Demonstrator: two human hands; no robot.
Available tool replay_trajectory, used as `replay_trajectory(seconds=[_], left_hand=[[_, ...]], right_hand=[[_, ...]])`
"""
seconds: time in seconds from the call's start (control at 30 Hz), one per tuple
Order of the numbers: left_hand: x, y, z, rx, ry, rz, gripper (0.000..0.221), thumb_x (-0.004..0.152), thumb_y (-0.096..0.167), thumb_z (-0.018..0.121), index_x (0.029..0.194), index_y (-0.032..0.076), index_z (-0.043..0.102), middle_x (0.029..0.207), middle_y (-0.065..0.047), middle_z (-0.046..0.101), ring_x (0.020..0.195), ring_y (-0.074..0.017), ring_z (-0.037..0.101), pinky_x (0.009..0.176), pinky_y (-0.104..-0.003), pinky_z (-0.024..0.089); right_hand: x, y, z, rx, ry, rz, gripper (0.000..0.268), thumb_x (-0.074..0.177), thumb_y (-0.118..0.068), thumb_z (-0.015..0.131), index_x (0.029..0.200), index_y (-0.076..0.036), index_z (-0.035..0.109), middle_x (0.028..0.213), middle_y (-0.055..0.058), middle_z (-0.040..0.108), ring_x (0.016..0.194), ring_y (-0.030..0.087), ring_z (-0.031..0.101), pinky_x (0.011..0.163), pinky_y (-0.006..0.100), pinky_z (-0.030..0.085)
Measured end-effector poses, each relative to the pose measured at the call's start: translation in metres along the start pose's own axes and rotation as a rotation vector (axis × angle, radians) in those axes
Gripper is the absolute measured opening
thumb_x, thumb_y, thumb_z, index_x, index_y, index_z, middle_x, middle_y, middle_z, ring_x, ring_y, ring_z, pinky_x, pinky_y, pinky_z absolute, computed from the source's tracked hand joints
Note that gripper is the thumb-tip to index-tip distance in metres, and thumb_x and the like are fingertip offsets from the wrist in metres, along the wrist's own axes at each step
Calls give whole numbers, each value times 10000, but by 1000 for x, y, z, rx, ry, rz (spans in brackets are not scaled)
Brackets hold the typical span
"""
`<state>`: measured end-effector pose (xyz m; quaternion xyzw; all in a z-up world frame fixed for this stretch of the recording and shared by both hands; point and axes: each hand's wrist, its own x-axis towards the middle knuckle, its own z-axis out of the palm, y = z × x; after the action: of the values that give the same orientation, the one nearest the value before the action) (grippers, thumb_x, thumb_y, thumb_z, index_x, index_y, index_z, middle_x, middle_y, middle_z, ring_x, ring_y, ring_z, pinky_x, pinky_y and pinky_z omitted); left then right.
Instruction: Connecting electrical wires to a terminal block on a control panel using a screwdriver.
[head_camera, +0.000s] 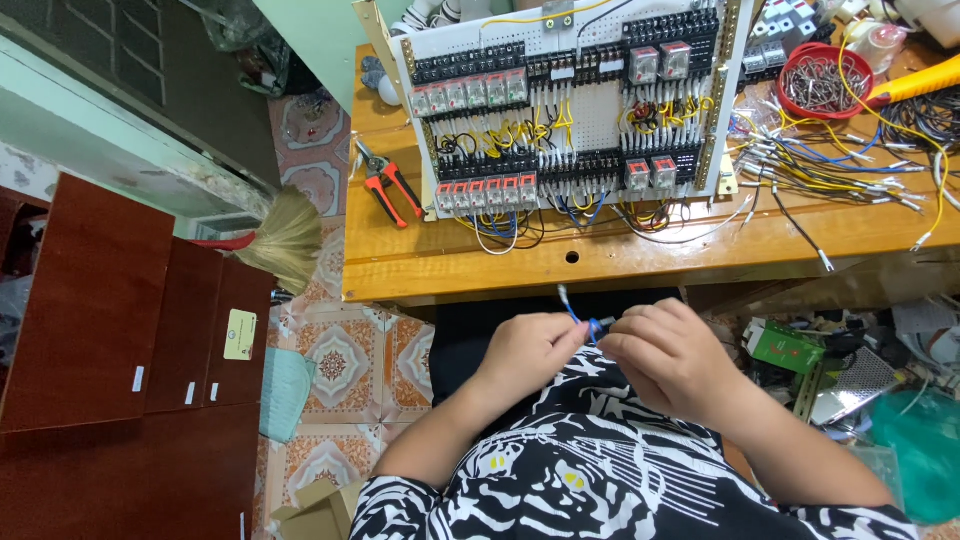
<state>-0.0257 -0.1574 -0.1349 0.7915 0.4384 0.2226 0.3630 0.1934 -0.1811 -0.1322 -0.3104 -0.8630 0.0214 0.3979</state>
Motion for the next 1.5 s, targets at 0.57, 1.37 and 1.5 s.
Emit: replay_trajectory(seconds=[0.57,1.37,1.5], left_hand=[[-15,14,-7,230,-16,352,393,1018,336,566,740,98,710,667,-100,705,606,-292,707,544,-331,540],[-10,-22,23,-720,-1,60,406,1111,258,503,819,118,747,480,42,536,486,-78,505,570,-197,462],[-9,-13,13,-661,21,61,455,1117,264,481,768,98,721,470,17,516,486,-99,492,568,-224,459]], right_hand=[[-13,27,9,78,-144,106,121,855,19,701,933,-62,744,862,97,743,857,295,725,745,409,544],[-64,14,83,1392,457,462,93,903,51,595,953,89,664,682,237,662,698,323,670,636,401,538],[-66,22,76,1231,397,491,119,878,77,596,964,85,679,695,231,681,685,301,668,637,385,533]])
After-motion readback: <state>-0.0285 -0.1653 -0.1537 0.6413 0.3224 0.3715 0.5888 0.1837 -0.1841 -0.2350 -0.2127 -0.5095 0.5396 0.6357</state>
